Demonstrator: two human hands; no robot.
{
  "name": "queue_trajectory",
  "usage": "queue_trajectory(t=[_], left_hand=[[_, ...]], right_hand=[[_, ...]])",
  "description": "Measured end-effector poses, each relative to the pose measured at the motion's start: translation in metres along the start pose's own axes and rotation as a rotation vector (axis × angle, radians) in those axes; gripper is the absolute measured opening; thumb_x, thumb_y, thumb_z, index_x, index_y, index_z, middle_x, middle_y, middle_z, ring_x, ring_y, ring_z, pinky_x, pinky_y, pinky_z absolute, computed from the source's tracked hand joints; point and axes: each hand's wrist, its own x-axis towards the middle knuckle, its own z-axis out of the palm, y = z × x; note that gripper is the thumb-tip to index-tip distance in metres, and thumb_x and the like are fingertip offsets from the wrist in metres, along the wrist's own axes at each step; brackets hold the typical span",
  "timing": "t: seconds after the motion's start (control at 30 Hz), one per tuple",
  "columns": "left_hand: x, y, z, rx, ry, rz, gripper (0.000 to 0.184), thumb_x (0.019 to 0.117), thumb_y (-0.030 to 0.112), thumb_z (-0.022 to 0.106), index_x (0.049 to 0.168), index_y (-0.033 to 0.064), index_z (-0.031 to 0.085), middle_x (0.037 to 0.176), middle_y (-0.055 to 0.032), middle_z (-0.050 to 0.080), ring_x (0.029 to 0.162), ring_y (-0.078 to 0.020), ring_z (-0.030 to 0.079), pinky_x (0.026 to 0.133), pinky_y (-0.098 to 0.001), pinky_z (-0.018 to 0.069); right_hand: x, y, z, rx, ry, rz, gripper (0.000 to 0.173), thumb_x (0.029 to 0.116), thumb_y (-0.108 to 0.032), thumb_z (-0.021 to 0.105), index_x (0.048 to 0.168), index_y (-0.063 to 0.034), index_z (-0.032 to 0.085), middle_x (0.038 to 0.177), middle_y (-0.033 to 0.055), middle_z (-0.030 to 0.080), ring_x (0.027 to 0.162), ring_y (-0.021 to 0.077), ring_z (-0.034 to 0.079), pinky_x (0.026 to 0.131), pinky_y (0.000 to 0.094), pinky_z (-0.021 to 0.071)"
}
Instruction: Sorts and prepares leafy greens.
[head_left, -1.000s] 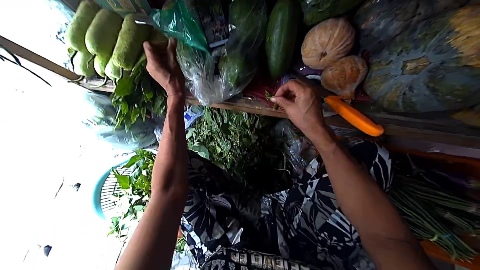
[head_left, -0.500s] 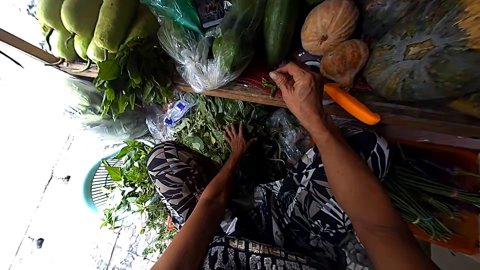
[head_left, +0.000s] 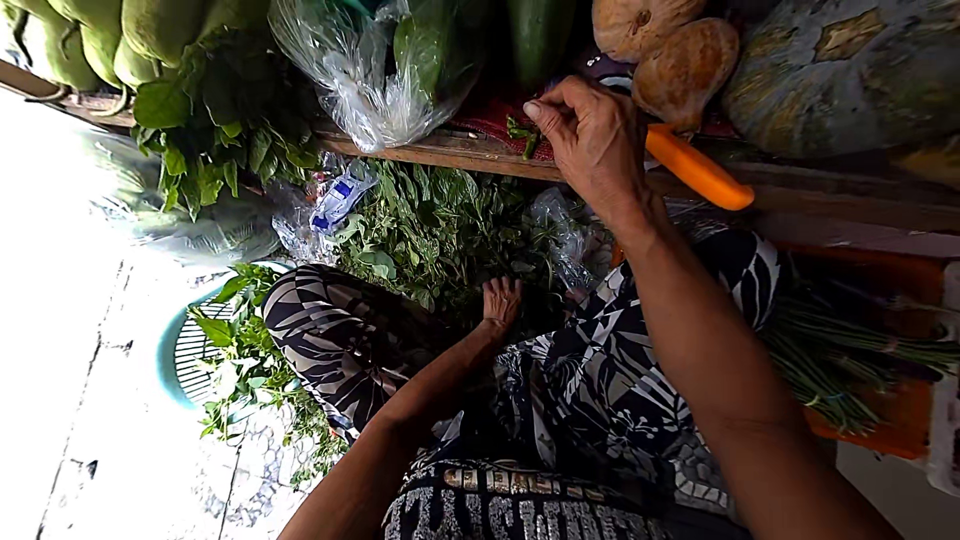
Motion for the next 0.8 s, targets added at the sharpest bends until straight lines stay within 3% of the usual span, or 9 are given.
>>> queue_trajectory(t=[0.07, 0.1, 0.27, 0.37, 0.47, 0.6, 0.67, 0.73, 0.8], left_hand=[[0.031, -0.012, -0.008, 0.027, 0.183, 0.121, 0.042, 0.1, 0.0, 0.053, 0.141, 0.0038, 0.057, 0.141, -0.029, 0.052, 0.131, -0.0477, 0.05, 0.098, -0.0592, 0.0474], [0.048, -0.02, -0.011, 0.076, 0.219, 0.148, 0.044, 0.0989, -0.002, 0.053, 0.142, 0.0037, 0.057, 0.145, -0.0265, 0.05, 0.134, -0.046, 0.048, 0.1, -0.0588, 0.0462], [0.074, -0.05, -0.035, 0.251, 0.168, 0.206, 0.043, 0.103, -0.002, 0.043, 0.146, -0.0048, 0.049, 0.159, -0.0238, 0.038, 0.15, -0.043, 0.029, 0.117, -0.0641, 0.0267], [0.047, -0.05, -0.074, 0.071, 0.342, 0.315, 0.039, 0.1004, -0.003, 0.045, 0.135, 0.0008, 0.064, 0.152, -0.0263, 0.048, 0.144, -0.048, 0.039, 0.117, -0.0666, 0.0264], [0.014, -0.049, -0.109, -0.264, 0.72, 0.281, 0.026, 0.1005, 0.005, 0.054, 0.119, 0.0005, 0.072, 0.145, -0.0258, 0.054, 0.135, -0.0461, 0.051, 0.111, -0.0583, 0.0415], [-0.028, -0.051, -0.153, -0.507, 1.121, 0.369, 0.023, 0.0976, 0.011, 0.065, 0.11, -0.0082, 0.07, 0.13, -0.0256, 0.065, 0.126, -0.0424, 0.06, 0.107, -0.0555, 0.0469], [-0.046, -0.047, -0.172, -0.66, 1.178, 0.401, 0.025, 0.0983, 0.016, 0.067, 0.108, -0.0069, 0.068, 0.105, -0.0195, 0.071, 0.102, -0.0296, 0.069, 0.093, -0.047, 0.0537], [-0.057, -0.045, -0.188, -0.889, 1.112, 0.426, 0.024, 0.0991, 0.019, 0.067, 0.111, -0.0022, 0.066, 0.093, -0.0096, 0.07, 0.081, -0.014, 0.067, 0.078, -0.0344, 0.0566], [-0.058, -0.045, -0.198, -1.197, 1.022, 0.457, 0.017, 0.0993, 0.018, 0.067, 0.112, 0.0067, 0.064, 0.088, 0.0009, 0.069, 0.072, -0.0046, 0.064, 0.067, -0.0247, 0.0562]], right_hand=[[-0.001, 0.001, 0.001, 0.0, -0.007, -0.006, 0.037, 0.1064, -0.033, 0.053, 0.107, -0.0012, 0.072, 0.1, 0.0173, 0.073, 0.088, 0.0323, 0.071, 0.076, 0.0498, 0.0527], [-0.002, 0.001, 0.002, 0.001, -0.015, -0.008, 0.037, 0.1063, -0.033, 0.053, 0.107, -0.0015, 0.073, 0.1, 0.0175, 0.073, 0.089, 0.0329, 0.071, 0.076, 0.0509, 0.0528], [-0.008, 0.0, 0.003, 0.032, -0.062, -0.005, 0.033, 0.1052, -0.028, 0.056, 0.104, 0.0008, 0.072, 0.099, 0.02, 0.073, 0.091, 0.0372, 0.072, 0.078, 0.0568, 0.054], [-0.006, 0.004, 0.005, 0.07, -0.096, -0.001, 0.027, 0.1027, -0.023, 0.061, 0.104, 0.0003, 0.074, 0.097, 0.0204, 0.073, 0.09, 0.0385, 0.072, 0.079, 0.0591, 0.054], [-0.003, 0.006, 0.004, 0.113, -0.316, 0.071, 0.021, 0.1008, -0.014, 0.064, 0.116, -0.0024, 0.072, 0.105, 0.02, 0.073, 0.098, 0.0377, 0.07, 0.088, 0.0595, 0.0524], [0.0, 0.004, 0.012, 0.237, -0.639, 0.063, 0.066, 0.0876, -0.006, 0.08, 0.146, -0.0035, 0.051, 0.138, 0.0215, 0.06, 0.122, 0.0385, 0.061, 0.104, 0.0579, 0.0462], [-0.003, -0.003, 0.017, 0.379, -0.645, 0.016, 0.072, 0.0844, -0.003, 0.082, 0.147, -0.0009, 0.048, 0.142, 0.022, 0.057, 0.13, 0.0343, 0.057, 0.11, 0.0508, 0.0438], [-0.005, -0.006, 0.021, 0.532, -0.584, 0.0, 0.056, 0.0892, -0.005, 0.077, 0.14, 0.0031, 0.055, 0.133, 0.0224, 0.063, 0.122, 0.0283, 0.062, 0.107, 0.0443, 0.047], [-0.005, -0.01, 0.023, 0.663, -0.539, 0.075, 0.034, 0.0946, -0.007, 0.072, 0.125, 0.0038, 0.063, 0.106, 0.0141, 0.07, 0.085, 0.0139, 0.068, 0.078, 0.03, 0.0579]])
